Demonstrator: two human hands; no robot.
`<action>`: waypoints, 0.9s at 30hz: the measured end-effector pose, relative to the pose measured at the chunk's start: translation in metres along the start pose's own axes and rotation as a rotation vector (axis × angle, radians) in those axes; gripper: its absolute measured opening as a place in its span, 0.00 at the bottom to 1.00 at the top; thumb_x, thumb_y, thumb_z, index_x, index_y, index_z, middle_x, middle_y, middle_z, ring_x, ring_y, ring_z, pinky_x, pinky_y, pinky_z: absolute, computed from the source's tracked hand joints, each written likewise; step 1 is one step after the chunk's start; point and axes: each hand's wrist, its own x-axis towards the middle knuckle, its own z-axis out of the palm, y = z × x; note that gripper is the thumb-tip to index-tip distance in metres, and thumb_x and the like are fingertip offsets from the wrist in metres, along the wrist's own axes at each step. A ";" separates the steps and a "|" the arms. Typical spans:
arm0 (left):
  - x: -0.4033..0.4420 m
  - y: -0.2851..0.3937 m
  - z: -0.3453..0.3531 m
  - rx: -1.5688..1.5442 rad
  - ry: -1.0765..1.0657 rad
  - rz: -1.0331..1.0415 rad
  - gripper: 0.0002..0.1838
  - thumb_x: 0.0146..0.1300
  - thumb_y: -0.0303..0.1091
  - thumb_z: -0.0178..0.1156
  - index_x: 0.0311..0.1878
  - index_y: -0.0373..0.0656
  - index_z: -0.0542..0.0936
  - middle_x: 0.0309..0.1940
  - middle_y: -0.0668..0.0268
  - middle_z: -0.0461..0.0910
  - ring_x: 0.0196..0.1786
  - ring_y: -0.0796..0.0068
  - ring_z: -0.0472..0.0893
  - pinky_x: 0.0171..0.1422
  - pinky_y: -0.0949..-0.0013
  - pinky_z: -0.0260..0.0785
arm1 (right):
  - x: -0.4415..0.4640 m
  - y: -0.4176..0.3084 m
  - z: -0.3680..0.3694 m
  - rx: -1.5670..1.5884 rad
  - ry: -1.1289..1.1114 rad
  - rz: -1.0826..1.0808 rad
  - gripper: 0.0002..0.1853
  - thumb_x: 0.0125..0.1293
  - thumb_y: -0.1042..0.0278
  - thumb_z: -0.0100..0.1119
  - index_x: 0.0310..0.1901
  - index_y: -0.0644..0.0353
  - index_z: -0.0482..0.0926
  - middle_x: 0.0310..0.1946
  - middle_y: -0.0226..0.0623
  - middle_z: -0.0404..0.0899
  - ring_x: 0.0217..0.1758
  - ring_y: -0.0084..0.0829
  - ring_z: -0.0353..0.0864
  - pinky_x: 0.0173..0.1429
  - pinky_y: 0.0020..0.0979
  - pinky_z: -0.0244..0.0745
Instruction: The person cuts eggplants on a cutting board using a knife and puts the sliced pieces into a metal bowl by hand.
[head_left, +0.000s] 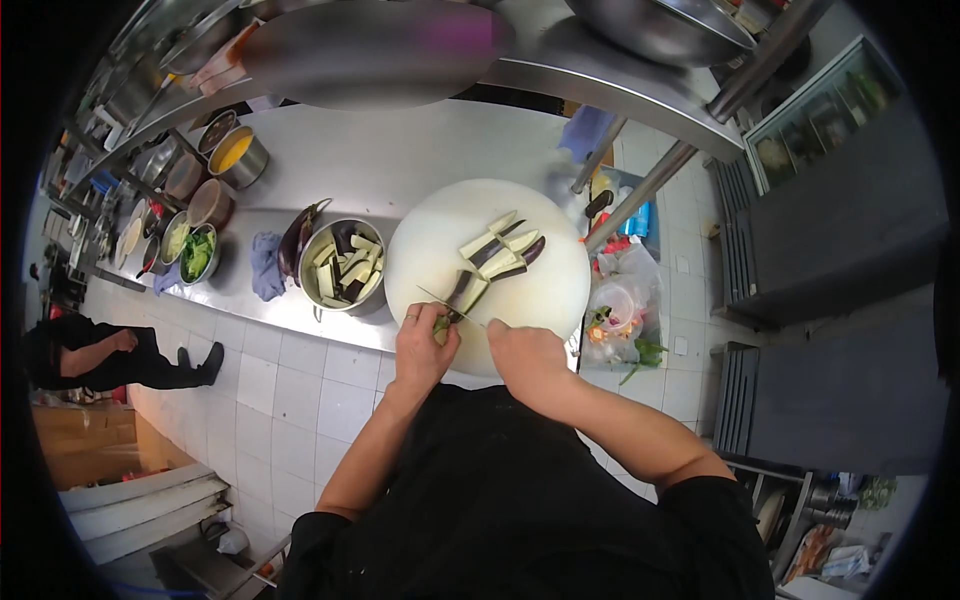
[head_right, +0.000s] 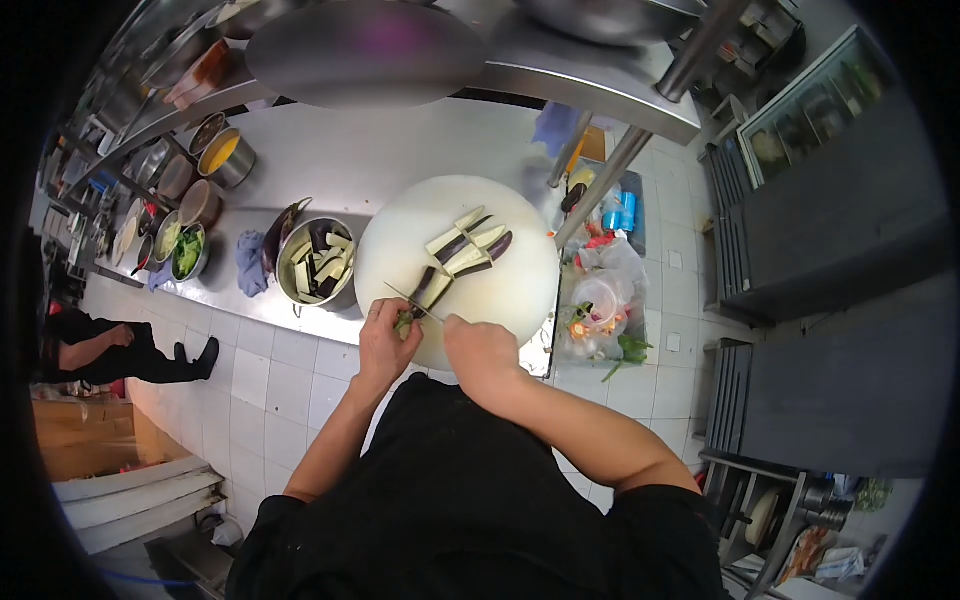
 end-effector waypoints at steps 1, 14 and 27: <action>0.001 0.000 0.000 0.010 0.006 0.011 0.16 0.59 0.25 0.72 0.50 0.40 0.81 0.44 0.52 0.82 0.44 0.47 0.85 0.48 0.51 0.80 | 0.008 0.002 0.003 0.009 0.002 -0.026 0.10 0.67 0.71 0.66 0.47 0.62 0.79 0.33 0.43 0.91 0.38 0.41 0.95 0.42 0.37 0.90; 0.067 0.146 -0.021 -0.543 -0.211 0.195 0.50 0.62 0.39 0.81 0.81 0.35 0.63 0.76 0.48 0.69 0.80 0.51 0.68 0.81 0.51 0.64 | 0.009 0.010 0.035 0.134 0.051 -0.039 0.11 0.71 0.69 0.60 0.51 0.63 0.80 0.35 0.49 0.91 0.41 0.48 0.94 0.42 0.47 0.88; 0.051 0.032 0.038 0.229 -0.154 -0.006 0.61 0.59 0.42 0.78 0.87 0.36 0.50 0.66 0.35 0.73 0.67 0.33 0.73 0.75 0.41 0.66 | -0.145 0.129 0.075 1.065 -0.062 0.247 0.17 0.78 0.55 0.63 0.55 0.62 0.79 0.33 0.48 0.85 0.29 0.44 0.86 0.36 0.46 0.80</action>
